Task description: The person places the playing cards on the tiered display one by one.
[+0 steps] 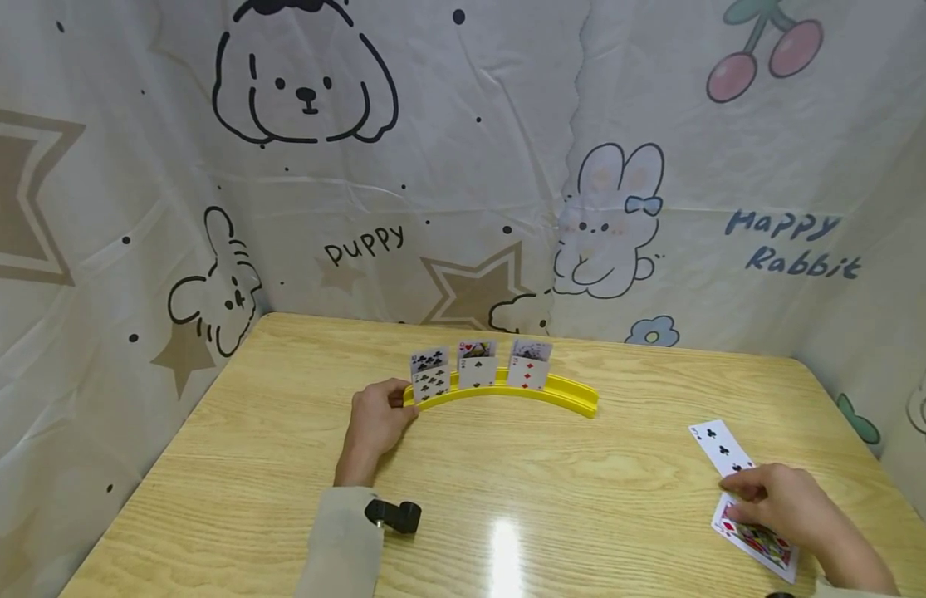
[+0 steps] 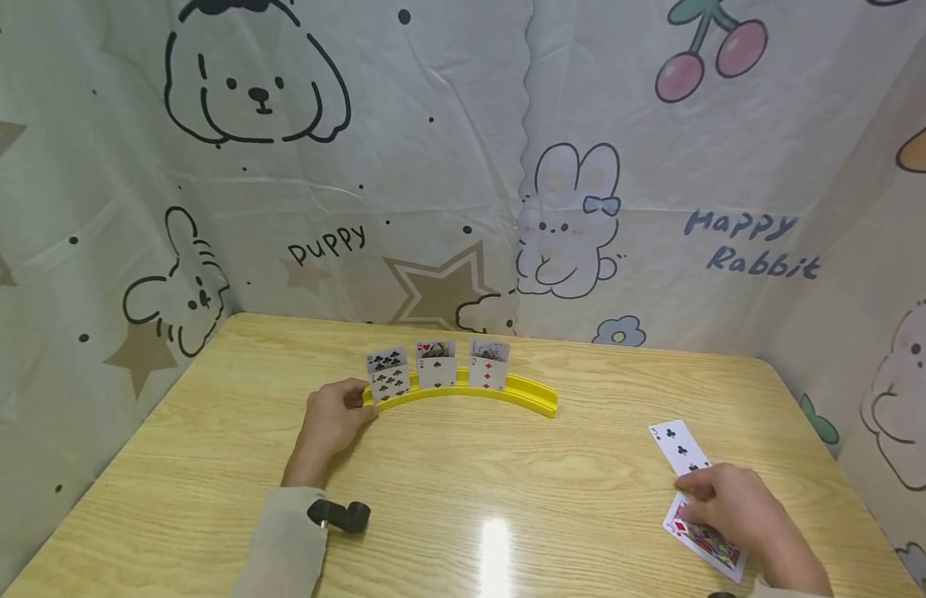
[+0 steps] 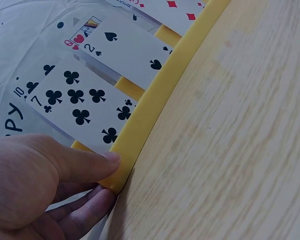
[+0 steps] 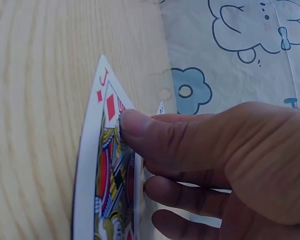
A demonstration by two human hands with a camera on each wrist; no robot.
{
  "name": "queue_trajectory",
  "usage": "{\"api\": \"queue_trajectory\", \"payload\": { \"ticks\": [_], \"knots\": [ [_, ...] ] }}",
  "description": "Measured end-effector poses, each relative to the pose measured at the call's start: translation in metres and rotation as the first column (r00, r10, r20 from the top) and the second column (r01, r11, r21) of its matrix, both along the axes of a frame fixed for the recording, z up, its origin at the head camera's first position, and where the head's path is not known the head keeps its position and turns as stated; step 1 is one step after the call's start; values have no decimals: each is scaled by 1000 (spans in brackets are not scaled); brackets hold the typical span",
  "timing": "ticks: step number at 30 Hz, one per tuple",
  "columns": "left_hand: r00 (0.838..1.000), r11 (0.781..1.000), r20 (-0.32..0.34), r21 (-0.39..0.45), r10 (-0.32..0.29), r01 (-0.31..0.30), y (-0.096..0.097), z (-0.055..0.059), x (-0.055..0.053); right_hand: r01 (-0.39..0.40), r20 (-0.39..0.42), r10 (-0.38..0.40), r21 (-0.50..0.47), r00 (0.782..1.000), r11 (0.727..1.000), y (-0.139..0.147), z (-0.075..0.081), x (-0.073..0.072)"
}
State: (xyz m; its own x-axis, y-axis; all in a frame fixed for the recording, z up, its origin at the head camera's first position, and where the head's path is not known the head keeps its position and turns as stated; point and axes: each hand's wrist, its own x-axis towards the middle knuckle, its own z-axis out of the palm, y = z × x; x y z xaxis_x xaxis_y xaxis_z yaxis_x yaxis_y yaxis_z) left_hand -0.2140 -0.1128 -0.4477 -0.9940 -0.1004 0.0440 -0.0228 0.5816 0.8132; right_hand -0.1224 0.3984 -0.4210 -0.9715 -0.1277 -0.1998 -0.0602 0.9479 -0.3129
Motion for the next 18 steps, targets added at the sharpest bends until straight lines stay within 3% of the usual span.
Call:
{"api": "queue_trajectory", "payload": {
  "ticks": [18],
  "knots": [
    [1000,1000,-8,-19,-2,1,0,-1,1,4,-73,-8,-47,997,999,-1,-6,4]
  ]
}}
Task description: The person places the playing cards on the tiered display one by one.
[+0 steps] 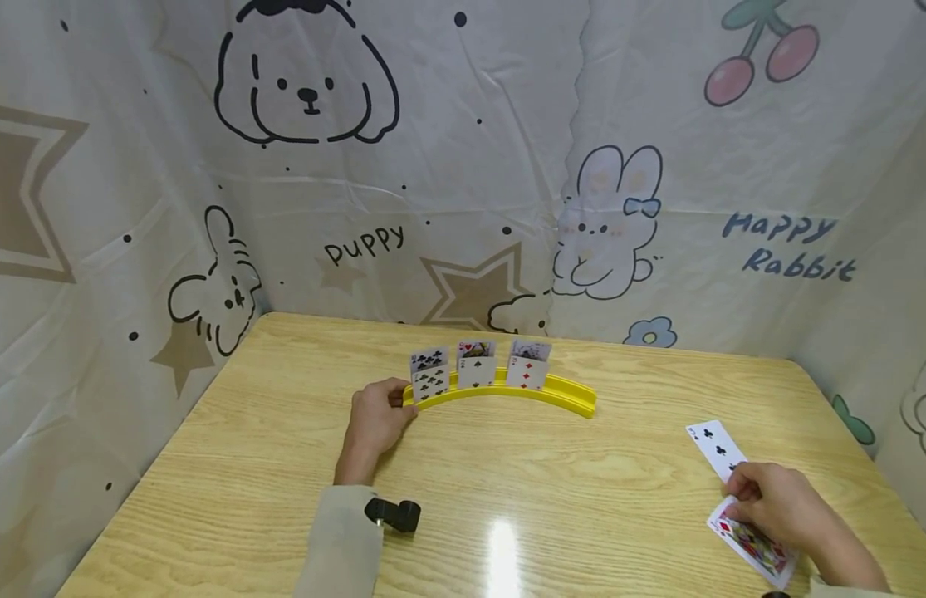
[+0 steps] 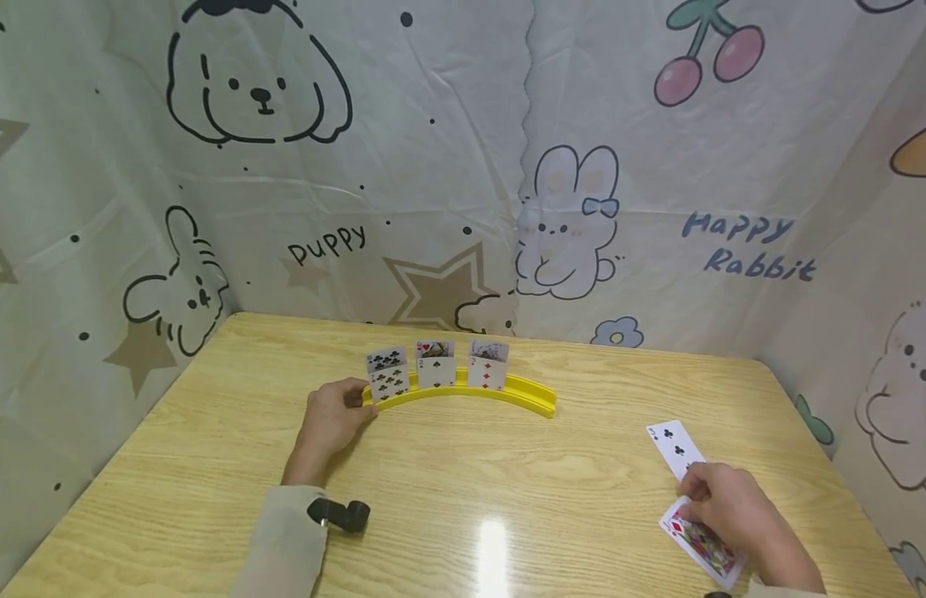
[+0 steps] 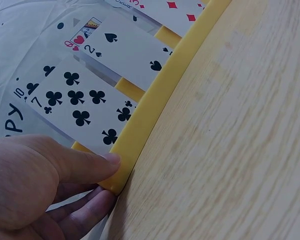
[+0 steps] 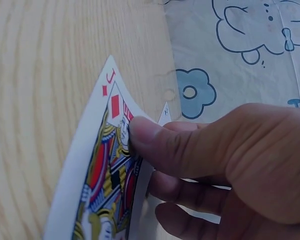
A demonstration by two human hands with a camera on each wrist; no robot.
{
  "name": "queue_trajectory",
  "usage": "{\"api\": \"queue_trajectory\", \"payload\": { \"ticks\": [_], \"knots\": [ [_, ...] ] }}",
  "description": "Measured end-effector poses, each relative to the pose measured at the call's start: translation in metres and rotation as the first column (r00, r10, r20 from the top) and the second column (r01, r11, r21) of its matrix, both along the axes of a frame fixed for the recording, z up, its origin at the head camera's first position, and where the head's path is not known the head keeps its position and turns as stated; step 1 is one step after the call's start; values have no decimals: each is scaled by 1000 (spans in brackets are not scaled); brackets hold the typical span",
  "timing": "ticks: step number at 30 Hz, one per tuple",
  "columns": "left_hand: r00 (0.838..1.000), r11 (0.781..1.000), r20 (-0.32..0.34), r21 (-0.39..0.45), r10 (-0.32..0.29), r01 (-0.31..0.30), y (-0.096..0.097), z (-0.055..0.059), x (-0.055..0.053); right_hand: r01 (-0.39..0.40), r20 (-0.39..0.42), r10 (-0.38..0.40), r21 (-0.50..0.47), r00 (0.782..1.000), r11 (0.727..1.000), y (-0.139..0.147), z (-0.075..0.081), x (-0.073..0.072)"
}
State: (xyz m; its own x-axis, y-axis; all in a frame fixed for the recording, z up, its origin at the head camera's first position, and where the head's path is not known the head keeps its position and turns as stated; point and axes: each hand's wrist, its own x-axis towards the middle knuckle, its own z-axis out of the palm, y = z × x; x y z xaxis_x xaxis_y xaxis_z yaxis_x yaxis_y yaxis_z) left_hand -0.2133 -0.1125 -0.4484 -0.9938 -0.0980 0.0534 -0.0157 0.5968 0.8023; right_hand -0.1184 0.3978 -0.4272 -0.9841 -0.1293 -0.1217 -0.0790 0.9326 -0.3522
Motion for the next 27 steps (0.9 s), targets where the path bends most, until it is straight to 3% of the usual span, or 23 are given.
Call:
{"api": "queue_trajectory", "payload": {
  "ticks": [16,27],
  "knots": [
    [1000,1000,-9,-21,-1,1,1,1,0,-27,14,27,-9,1000,1000,0,1,0],
    [1000,1000,-23,-25,-6,6,0,-2,-1,20,-41,-22,-55,999,998,-10,13,-1]
  ]
}}
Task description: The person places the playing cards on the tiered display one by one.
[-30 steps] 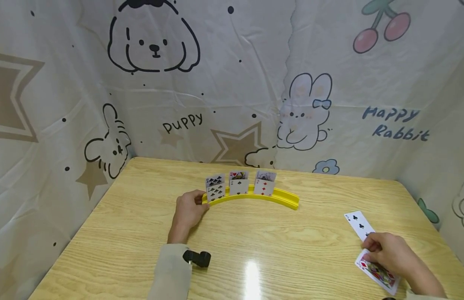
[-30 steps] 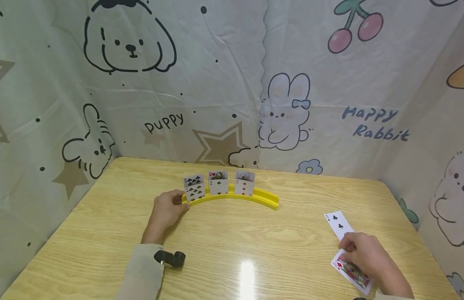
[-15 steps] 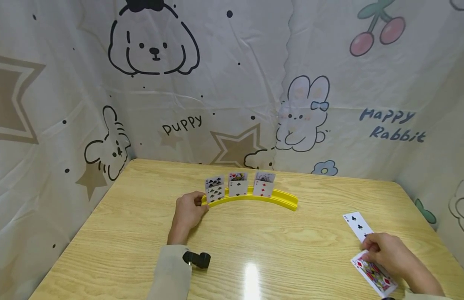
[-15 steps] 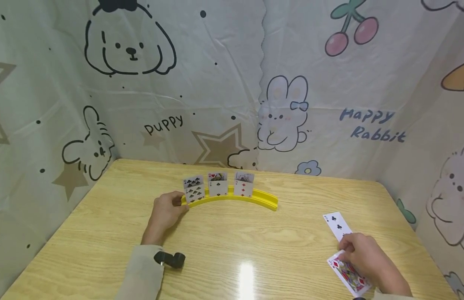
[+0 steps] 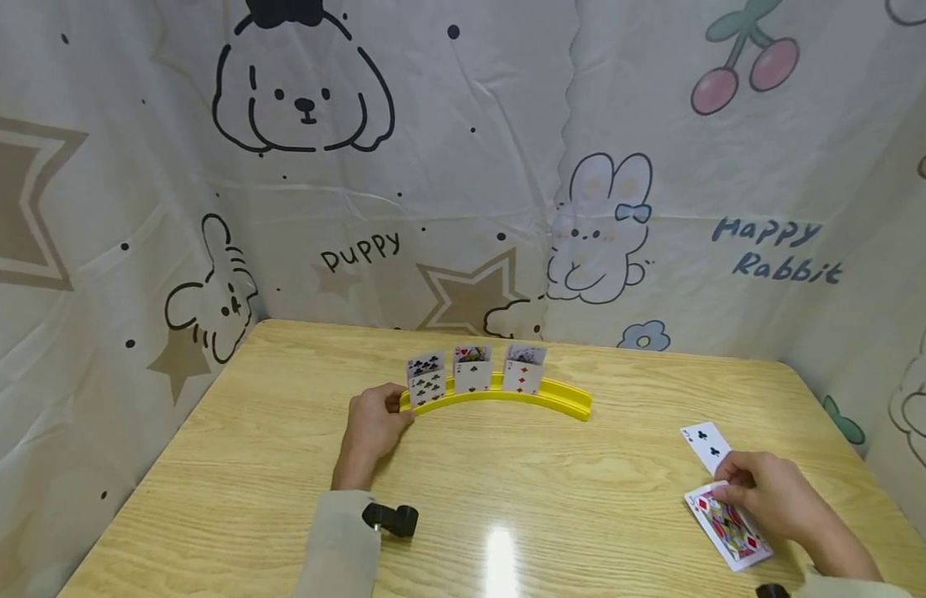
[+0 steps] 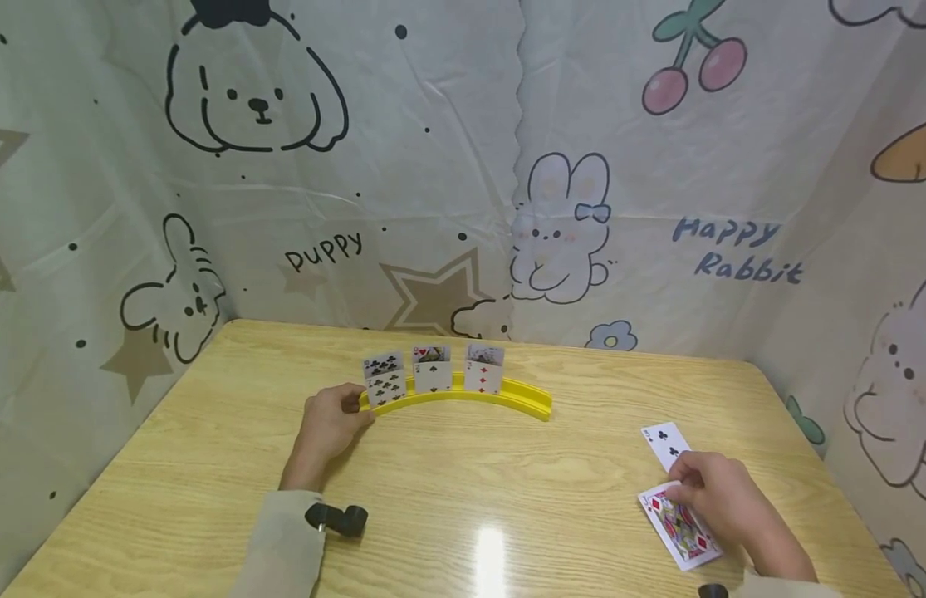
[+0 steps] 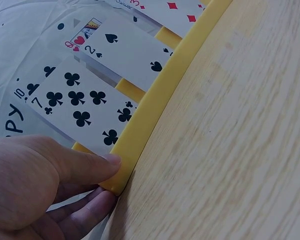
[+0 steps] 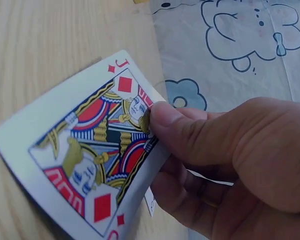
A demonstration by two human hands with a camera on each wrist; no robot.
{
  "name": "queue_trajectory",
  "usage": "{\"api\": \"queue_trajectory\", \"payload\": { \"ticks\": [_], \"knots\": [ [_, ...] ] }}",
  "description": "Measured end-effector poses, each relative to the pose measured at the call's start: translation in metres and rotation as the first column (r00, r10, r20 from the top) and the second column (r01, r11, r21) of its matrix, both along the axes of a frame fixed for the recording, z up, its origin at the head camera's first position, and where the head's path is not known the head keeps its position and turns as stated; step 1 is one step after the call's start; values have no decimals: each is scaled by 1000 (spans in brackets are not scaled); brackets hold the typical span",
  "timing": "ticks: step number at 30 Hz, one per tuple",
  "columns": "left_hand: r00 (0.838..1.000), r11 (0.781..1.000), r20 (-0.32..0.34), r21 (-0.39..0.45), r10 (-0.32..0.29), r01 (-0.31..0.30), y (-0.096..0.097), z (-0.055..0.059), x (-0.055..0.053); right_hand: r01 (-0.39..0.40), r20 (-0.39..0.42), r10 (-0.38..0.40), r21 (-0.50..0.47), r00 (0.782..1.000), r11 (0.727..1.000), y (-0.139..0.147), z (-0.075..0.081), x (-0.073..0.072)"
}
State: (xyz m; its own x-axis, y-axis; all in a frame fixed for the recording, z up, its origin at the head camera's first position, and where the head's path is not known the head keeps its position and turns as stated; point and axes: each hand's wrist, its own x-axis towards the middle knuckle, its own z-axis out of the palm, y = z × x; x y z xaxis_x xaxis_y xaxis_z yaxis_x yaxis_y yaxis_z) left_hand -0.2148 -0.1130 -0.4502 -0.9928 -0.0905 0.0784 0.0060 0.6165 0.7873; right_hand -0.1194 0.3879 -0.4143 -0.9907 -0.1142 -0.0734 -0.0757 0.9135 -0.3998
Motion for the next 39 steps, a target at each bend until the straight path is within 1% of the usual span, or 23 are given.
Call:
{"api": "queue_trajectory", "payload": {
  "ticks": [7,16,25,30,34,39],
  "knots": [
    [1000,1000,1,2,-2,2,-1,0,0,-26,-85,23,-35,996,999,-8,7,-4],
    [1000,1000,9,8,-6,6,0,0,-1,-19,-112,11,-66,994,998,-22,17,-15],
    [1000,1000,-2,9,-5,5,0,0,0,-31,-169,14,-94,986,995,-32,24,-23],
    [1000,1000,4,13,-4,4,0,0,-1,-8,-194,-14,-116,981,993,-42,28,-27],
    [1000,1000,9,15,-5,5,0,1,-1,12,-236,-47,-148,971,989,-49,30,-31],
    [1000,1000,16,9,-2,2,0,0,-1,5,-305,-64,-191,950,982,-60,30,-35]
  ]
}}
